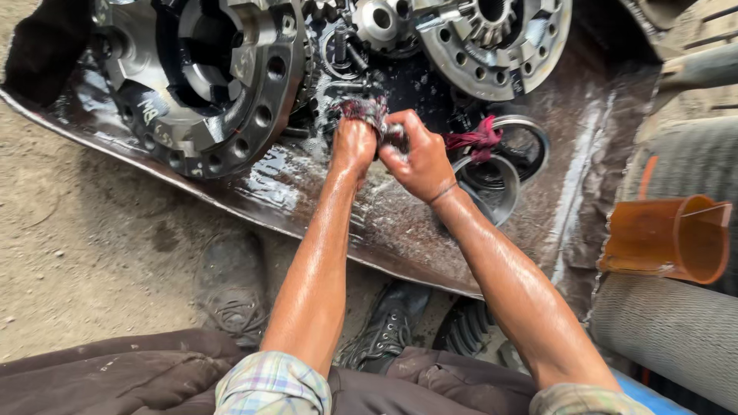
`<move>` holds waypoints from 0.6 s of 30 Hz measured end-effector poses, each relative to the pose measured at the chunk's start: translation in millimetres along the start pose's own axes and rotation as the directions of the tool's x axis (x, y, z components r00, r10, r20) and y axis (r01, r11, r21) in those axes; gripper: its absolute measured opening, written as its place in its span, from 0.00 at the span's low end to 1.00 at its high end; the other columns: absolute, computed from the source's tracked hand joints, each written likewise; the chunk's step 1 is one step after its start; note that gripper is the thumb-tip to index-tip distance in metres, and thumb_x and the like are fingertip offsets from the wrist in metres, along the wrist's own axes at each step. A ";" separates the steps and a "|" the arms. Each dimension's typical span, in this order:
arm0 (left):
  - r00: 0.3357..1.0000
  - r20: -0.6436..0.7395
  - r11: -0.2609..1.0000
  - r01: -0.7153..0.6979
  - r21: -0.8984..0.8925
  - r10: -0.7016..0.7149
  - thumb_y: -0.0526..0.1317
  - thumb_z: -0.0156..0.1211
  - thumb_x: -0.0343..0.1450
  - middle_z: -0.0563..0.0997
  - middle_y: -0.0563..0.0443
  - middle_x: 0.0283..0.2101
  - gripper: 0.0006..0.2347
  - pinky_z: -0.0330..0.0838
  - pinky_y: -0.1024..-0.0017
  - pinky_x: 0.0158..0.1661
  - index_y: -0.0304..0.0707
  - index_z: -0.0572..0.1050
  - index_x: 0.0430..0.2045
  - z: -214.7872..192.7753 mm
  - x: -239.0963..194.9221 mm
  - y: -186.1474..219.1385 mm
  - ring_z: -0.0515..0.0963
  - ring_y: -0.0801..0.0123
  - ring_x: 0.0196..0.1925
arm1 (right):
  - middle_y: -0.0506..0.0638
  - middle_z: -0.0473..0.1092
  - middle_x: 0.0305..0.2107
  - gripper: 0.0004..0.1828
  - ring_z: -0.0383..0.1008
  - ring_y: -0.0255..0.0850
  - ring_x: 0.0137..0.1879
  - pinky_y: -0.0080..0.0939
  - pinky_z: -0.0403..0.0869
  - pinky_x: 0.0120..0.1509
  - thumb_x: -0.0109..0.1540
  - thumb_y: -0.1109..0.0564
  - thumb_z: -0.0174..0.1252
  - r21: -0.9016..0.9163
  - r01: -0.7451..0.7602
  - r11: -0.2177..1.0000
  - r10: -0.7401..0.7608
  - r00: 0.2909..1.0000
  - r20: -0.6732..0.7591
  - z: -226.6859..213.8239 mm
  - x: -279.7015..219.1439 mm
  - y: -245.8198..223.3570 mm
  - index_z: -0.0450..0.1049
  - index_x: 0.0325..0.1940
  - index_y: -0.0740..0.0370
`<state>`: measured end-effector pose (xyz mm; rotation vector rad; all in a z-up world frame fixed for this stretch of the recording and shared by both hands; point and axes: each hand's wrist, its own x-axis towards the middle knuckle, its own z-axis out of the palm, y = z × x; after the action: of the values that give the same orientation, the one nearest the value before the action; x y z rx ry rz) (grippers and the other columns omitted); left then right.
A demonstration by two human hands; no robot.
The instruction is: The person cleans various mechanical parts, including gears, bolts, and a large metal housing, using a rag. They wipe the components individually over a metal tray containing a dark liquid, handling each item to remove grime and oil.
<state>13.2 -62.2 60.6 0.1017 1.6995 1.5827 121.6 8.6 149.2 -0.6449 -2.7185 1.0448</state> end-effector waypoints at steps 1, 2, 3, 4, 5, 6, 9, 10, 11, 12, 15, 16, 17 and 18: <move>1.000 -0.013 1.000 0.017 0.023 -0.017 0.51 0.47 0.72 0.80 0.36 0.31 0.20 0.71 0.55 0.36 0.29 0.78 0.34 -4.3 1.3 0.9 0.80 0.54 0.32 | 0.52 0.77 0.36 0.19 0.80 0.40 0.38 0.39 0.76 0.45 0.62 0.57 0.61 0.074 -0.069 0.995 0.070 0.998 -0.006 4.4 1.7 2.2 0.69 0.56 0.59; 0.999 -0.022 0.999 0.033 0.044 -0.032 0.50 0.46 0.73 0.80 0.35 0.30 0.20 0.71 0.54 0.37 0.28 0.78 0.32 -6.6 3.7 1.7 0.80 0.53 0.32 | 0.52 0.75 0.36 0.17 0.78 0.39 0.38 0.39 0.75 0.46 0.63 0.58 0.61 0.144 -0.046 0.989 0.050 0.998 -0.023 6.4 3.9 5.1 0.69 0.55 0.60; 0.998 -0.032 0.997 0.049 0.064 -0.047 0.50 0.46 0.74 0.80 0.34 0.29 0.21 0.71 0.54 0.38 0.28 0.79 0.30 -8.9 5.1 1.2 0.80 0.52 0.32 | 0.53 0.73 0.37 0.15 0.75 0.38 0.39 0.39 0.74 0.47 0.65 0.58 0.61 0.213 -0.022 0.977 0.032 0.999 -0.041 8.9 6.7 7.7 0.70 0.54 0.62; 0.998 -0.025 0.998 -0.056 0.043 0.057 0.50 0.44 0.75 0.79 0.34 0.29 0.21 0.71 0.55 0.38 0.28 0.78 0.30 -10.0 4.1 -1.0 0.78 0.52 0.32 | 0.53 0.72 0.37 0.13 0.73 0.37 0.40 0.39 0.74 0.48 0.66 0.59 0.61 0.277 0.000 0.961 0.017 0.998 -0.059 9.6 8.2 10.1 0.70 0.53 0.63; 0.987 -0.020 0.987 -0.160 0.020 0.160 0.50 0.43 0.76 0.79 0.35 0.29 0.21 0.70 0.55 0.37 0.29 0.77 0.29 -11.6 2.7 -3.0 0.77 0.53 0.32 | 0.50 0.72 0.36 0.12 0.72 0.36 0.40 0.38 0.73 0.47 0.66 0.58 0.61 0.367 -0.054 0.929 0.071 0.997 -0.035 9.3 9.5 11.6 0.71 0.52 0.64; 0.966 -0.017 0.966 -0.259 -0.004 0.259 0.50 0.41 0.78 0.79 0.35 0.29 0.21 0.69 0.56 0.37 0.29 0.76 0.29 -12.1 0.3 -4.5 0.75 0.53 0.32 | 0.48 0.72 0.36 0.11 0.70 0.34 0.41 0.36 0.72 0.47 0.67 0.58 0.60 0.451 -0.109 0.886 0.123 0.992 -0.003 8.2 10.4 11.7 0.72 0.50 0.65; 0.874 -0.044 0.872 -0.485 -0.062 0.484 0.47 0.40 0.79 0.79 0.38 0.30 0.19 0.71 0.59 0.39 0.31 0.75 0.30 -5.6 -9.2 -2.5 0.76 0.51 0.33 | 0.46 0.74 0.32 0.09 0.73 0.34 0.38 0.38 0.74 0.43 0.64 0.54 0.57 0.810 -0.433 0.395 0.418 0.870 0.262 3.0 14.0 5.9 0.74 0.44 0.62; 0.863 -0.024 0.863 -0.504 -0.015 0.504 0.48 0.40 0.79 0.78 0.37 0.30 0.19 0.71 0.59 0.39 0.31 0.75 0.31 -5.4 -12.0 -0.3 0.76 0.50 0.33 | 0.46 0.75 0.31 0.09 0.75 0.36 0.37 0.39 0.75 0.42 0.63 0.53 0.56 0.854 -0.507 0.117 0.479 0.782 0.399 -1.0 15.2 3.7 0.74 0.41 0.60; 0.852 -0.003 0.852 -0.523 0.032 0.523 0.48 0.39 0.79 0.78 0.37 0.30 0.19 0.71 0.59 0.40 0.32 0.75 0.32 -6.9 -14.9 1.4 0.77 0.48 0.34 | 0.45 0.75 0.31 0.09 0.74 0.35 0.37 0.39 0.75 0.42 0.63 0.53 0.56 0.854 -0.503 0.132 0.485 0.784 0.387 -4.9 14.5 1.9 0.74 0.41 0.60; 0.838 0.018 0.835 -0.544 0.077 0.545 0.49 0.39 0.79 0.77 0.36 0.31 0.19 0.71 0.59 0.40 0.32 0.74 0.32 -8.2 -15.6 3.8 0.77 0.47 0.34 | 0.45 0.75 0.31 0.09 0.74 0.35 0.37 0.39 0.75 0.42 0.63 0.53 0.57 0.854 -0.498 0.148 0.490 0.787 0.374 -9.2 14.8 1.2 0.74 0.42 0.60; 0.622 0.203 0.507 -0.753 0.419 0.756 0.47 0.37 0.85 0.79 0.33 0.41 0.18 0.70 0.51 0.44 0.30 0.73 0.38 -7.5 -2.3 15.3 0.78 0.39 0.43 | 0.41 0.73 0.36 0.09 0.71 0.29 0.42 0.33 0.74 0.48 0.67 0.55 0.58 0.698 -0.296 0.652 0.330 0.940 0.090 -19.7 16.0 4.5 0.72 0.48 0.62; 0.808 0.183 0.665 -0.571 0.481 0.560 0.51 0.37 0.84 0.79 0.31 0.40 0.22 0.70 0.50 0.45 0.31 0.74 0.36 -6.2 4.7 20.7 0.78 0.38 0.44 | 0.40 0.72 0.38 0.10 0.69 0.26 0.45 0.31 0.73 0.51 0.69 0.56 0.59 0.538 -0.161 0.827 0.196 0.981 -0.008 -20.8 14.6 5.2 0.72 0.51 0.63; 0.934 0.149 0.767 -0.352 0.536 0.324 0.55 0.37 0.84 0.79 0.29 0.39 0.25 0.70 0.49 0.47 0.31 0.76 0.34 -4.2 14.8 28.7 0.78 0.38 0.44 | 0.40 0.71 0.39 0.11 0.68 0.26 0.45 0.30 0.72 0.51 0.69 0.56 0.59 0.467 -0.111 0.877 0.142 0.989 -0.033 -21.5 11.3 5.3 0.70 0.52 0.63; 0.993 0.101 0.805 -0.106 0.584 0.058 0.60 0.37 0.83 0.79 0.27 0.38 0.29 0.70 0.48 0.49 0.32 0.77 0.33 -3.0 22.0 34.8 0.79 0.38 0.45 | 0.40 0.70 0.39 0.12 0.67 0.26 0.45 0.30 0.71 0.51 0.69 0.57 0.60 0.396 -0.064 0.916 0.090 0.995 -0.048 -21.7 5.2 4.4 0.69 0.53 0.63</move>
<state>-18.9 -45.0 80.0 0.5514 2.0919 1.0326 124.9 26.8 162.4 -0.7004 -2.3372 1.5063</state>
